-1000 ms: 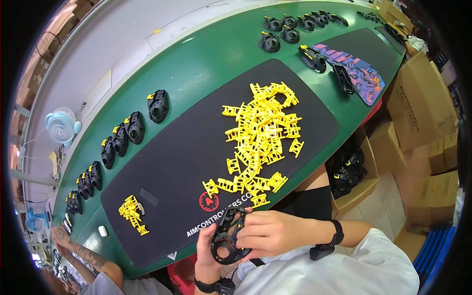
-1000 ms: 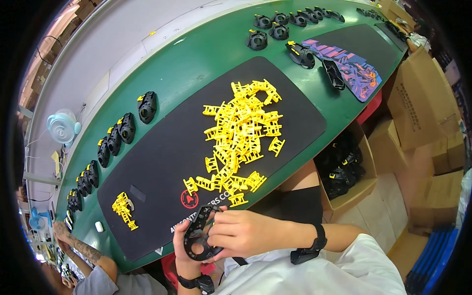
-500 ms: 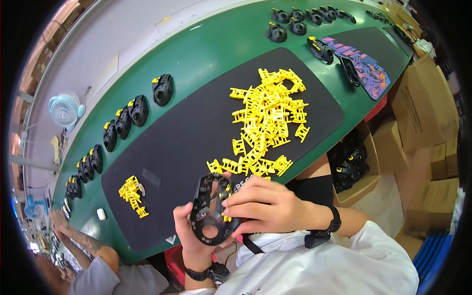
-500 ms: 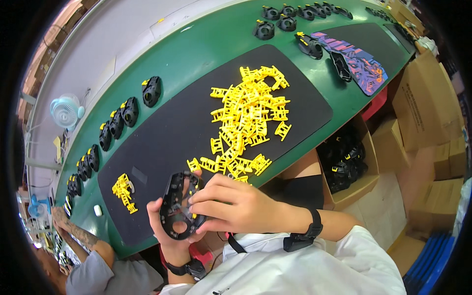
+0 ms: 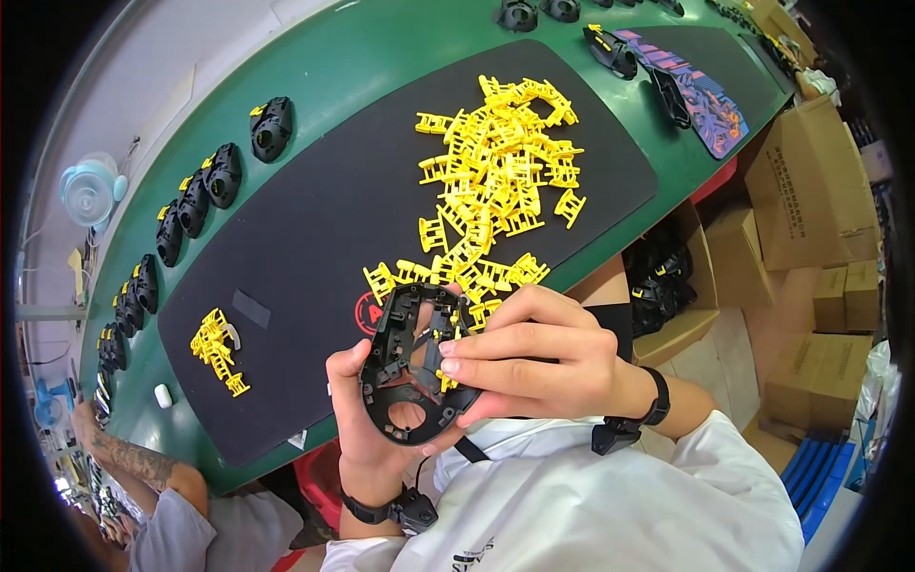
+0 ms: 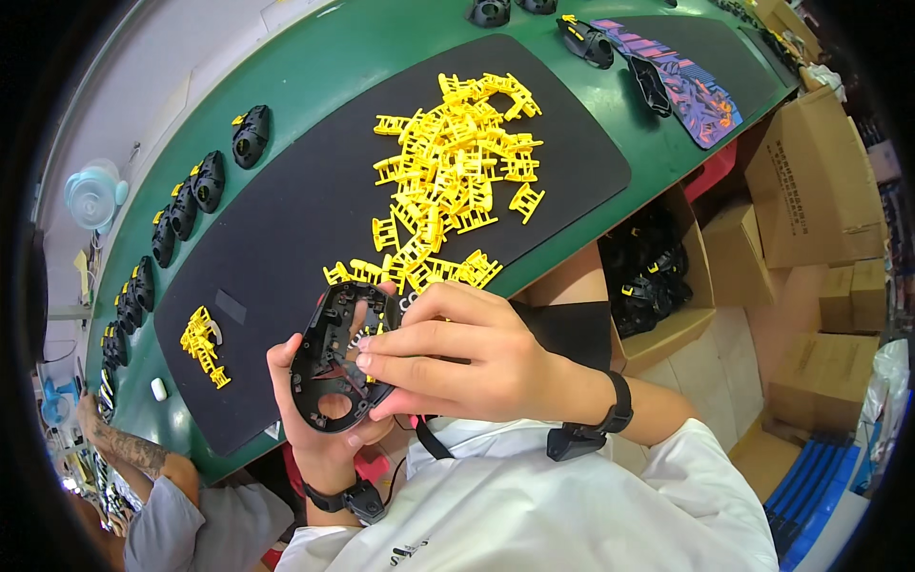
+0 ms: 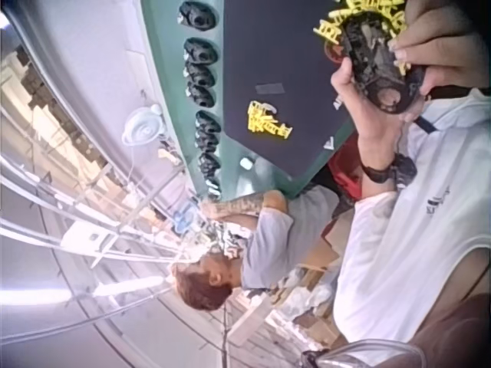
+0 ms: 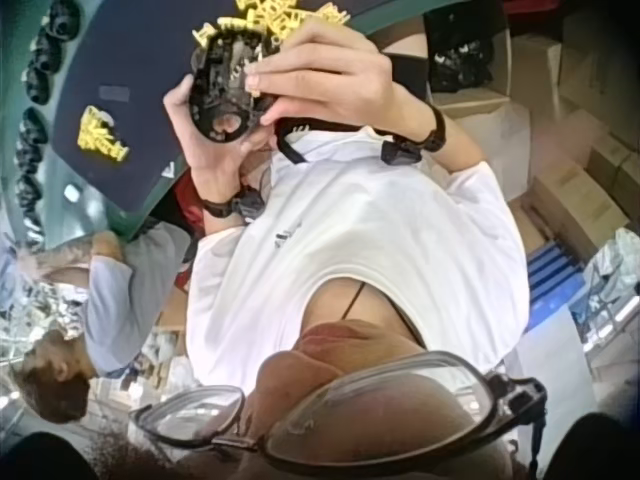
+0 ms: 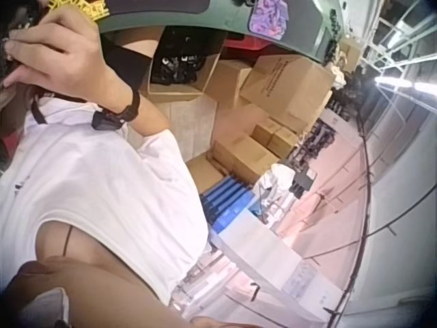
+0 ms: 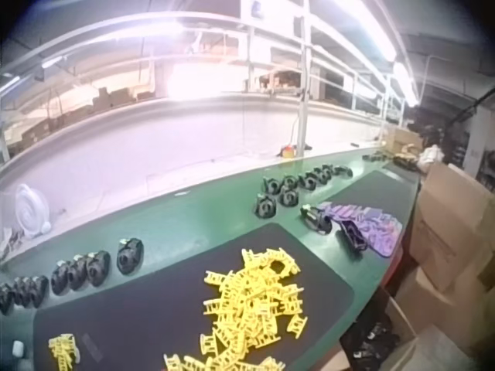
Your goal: Assembling small yellow plastic components into the shells of electronic controllers on an assembly line.
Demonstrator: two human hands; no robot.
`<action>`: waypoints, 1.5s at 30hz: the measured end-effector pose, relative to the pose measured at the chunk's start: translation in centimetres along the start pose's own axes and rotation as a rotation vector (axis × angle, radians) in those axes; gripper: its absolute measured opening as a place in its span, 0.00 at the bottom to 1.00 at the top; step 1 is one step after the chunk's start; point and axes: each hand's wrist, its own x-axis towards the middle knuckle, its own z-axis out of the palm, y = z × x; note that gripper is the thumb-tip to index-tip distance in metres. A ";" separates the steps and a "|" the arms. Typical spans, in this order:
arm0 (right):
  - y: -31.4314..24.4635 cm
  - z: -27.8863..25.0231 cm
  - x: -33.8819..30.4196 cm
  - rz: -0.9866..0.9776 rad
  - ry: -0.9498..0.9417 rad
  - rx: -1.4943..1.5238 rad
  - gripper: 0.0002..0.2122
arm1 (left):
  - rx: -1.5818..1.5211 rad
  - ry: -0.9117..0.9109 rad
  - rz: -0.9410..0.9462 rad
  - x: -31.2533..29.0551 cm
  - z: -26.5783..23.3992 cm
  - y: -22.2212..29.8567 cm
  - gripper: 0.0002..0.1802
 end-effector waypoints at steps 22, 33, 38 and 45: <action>1.5 -0.2 -0.4 0.071 -0.171 0.166 0.19 | 0.400 0.078 -0.066 0.8 -1.5 0.9 0.39; -0.3 2.4 -1.6 0.153 -0.427 0.301 0.17 | 0.081 -0.130 -0.183 -1.7 -7.2 1.9 0.38; 2.1 2.7 2.7 0.130 -0.195 0.169 0.23 | 0.673 0.109 0.388 -1.2 -1.8 6.8 0.43; 7.6 6.9 4.0 0.084 -0.543 -0.431 0.15 | 2.077 0.416 0.806 10.2 5.6 16.9 0.42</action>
